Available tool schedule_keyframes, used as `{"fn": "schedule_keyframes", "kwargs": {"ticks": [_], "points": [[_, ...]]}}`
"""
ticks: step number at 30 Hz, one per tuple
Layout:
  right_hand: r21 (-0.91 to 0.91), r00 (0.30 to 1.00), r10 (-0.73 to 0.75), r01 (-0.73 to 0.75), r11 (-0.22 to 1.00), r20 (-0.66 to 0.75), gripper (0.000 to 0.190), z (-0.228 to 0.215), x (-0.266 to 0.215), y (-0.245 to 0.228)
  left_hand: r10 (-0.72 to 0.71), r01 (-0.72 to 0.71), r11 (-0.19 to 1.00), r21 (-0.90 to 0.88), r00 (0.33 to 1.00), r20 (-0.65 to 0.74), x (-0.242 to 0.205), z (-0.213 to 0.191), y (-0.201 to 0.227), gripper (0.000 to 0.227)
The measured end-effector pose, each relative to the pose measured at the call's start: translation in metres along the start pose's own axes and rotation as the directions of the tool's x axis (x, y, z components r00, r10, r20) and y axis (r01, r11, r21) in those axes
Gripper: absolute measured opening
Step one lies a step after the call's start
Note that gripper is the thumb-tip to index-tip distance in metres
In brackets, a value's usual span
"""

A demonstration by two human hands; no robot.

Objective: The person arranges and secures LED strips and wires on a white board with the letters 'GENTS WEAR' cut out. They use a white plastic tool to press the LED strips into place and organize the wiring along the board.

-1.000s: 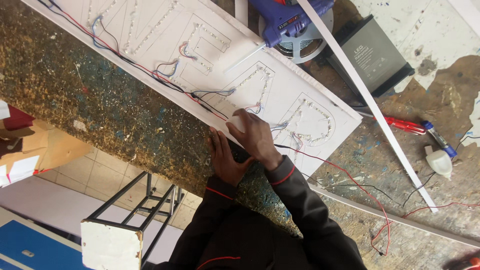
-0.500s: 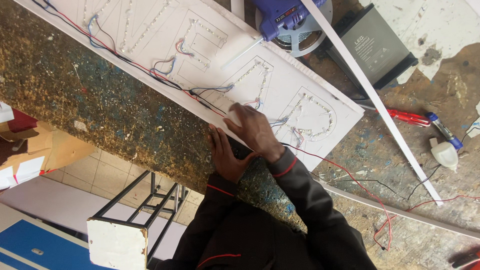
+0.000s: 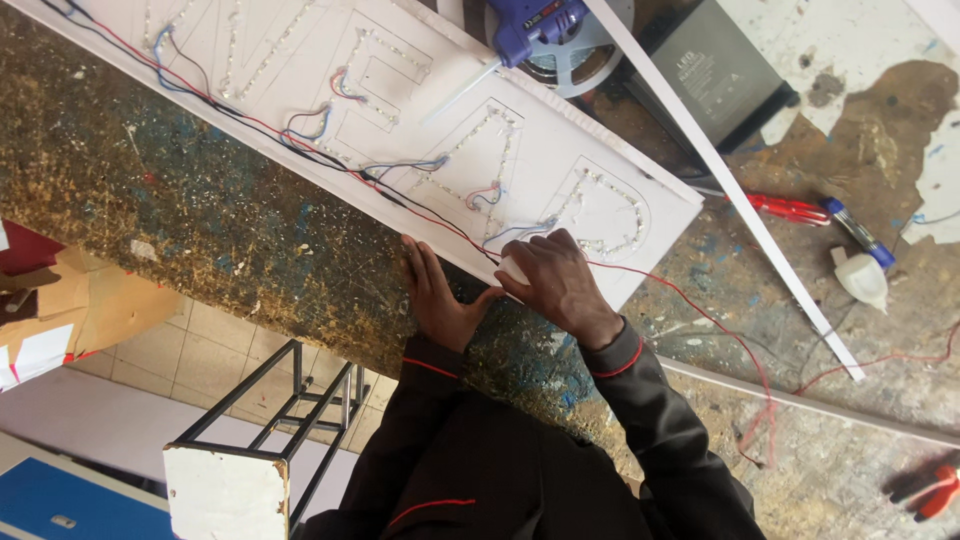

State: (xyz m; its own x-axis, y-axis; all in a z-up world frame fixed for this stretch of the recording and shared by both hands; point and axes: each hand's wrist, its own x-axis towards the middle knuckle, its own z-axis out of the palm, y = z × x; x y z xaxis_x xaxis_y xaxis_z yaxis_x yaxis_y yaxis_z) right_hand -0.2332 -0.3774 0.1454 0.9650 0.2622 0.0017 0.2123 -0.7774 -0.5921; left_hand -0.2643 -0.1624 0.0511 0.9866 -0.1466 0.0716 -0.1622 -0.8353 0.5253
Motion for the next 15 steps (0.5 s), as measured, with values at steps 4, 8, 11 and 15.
{"fn": "schedule_keyframes", "kwargs": {"ticks": [4, 8, 11, 15], "points": [[-0.046, 1.000, -0.029, 0.029, 0.999, 0.003, 0.020, -0.018, -0.027, 0.009, 0.012, -0.014, 0.999, -0.035, 0.999, -0.034, 0.001, -0.002, 0.005, 0.143], [-0.037, 0.999, -0.020, 0.021, 0.999, 0.027, 0.017, -0.025, -0.055, 0.017, 0.028, -0.028, 0.999, -0.017, 0.999, -0.043, 0.000, -0.005, 0.009, 0.140], [-0.057, 1.000, -0.019, 0.020, 0.998, 0.020, 0.017, -0.028, -0.070, 0.020, 0.038, -0.039, 0.999, -0.009, 0.998, -0.051, -0.002, -0.006, 0.009, 0.141], [-0.086, 1.000, -0.007, 0.008, 0.996, 0.013, 0.018, -0.035, -0.090, 0.023, 0.051, -0.052, 0.999, -0.011, 0.997, -0.058, -0.003, -0.007, 0.009, 0.139]]}}
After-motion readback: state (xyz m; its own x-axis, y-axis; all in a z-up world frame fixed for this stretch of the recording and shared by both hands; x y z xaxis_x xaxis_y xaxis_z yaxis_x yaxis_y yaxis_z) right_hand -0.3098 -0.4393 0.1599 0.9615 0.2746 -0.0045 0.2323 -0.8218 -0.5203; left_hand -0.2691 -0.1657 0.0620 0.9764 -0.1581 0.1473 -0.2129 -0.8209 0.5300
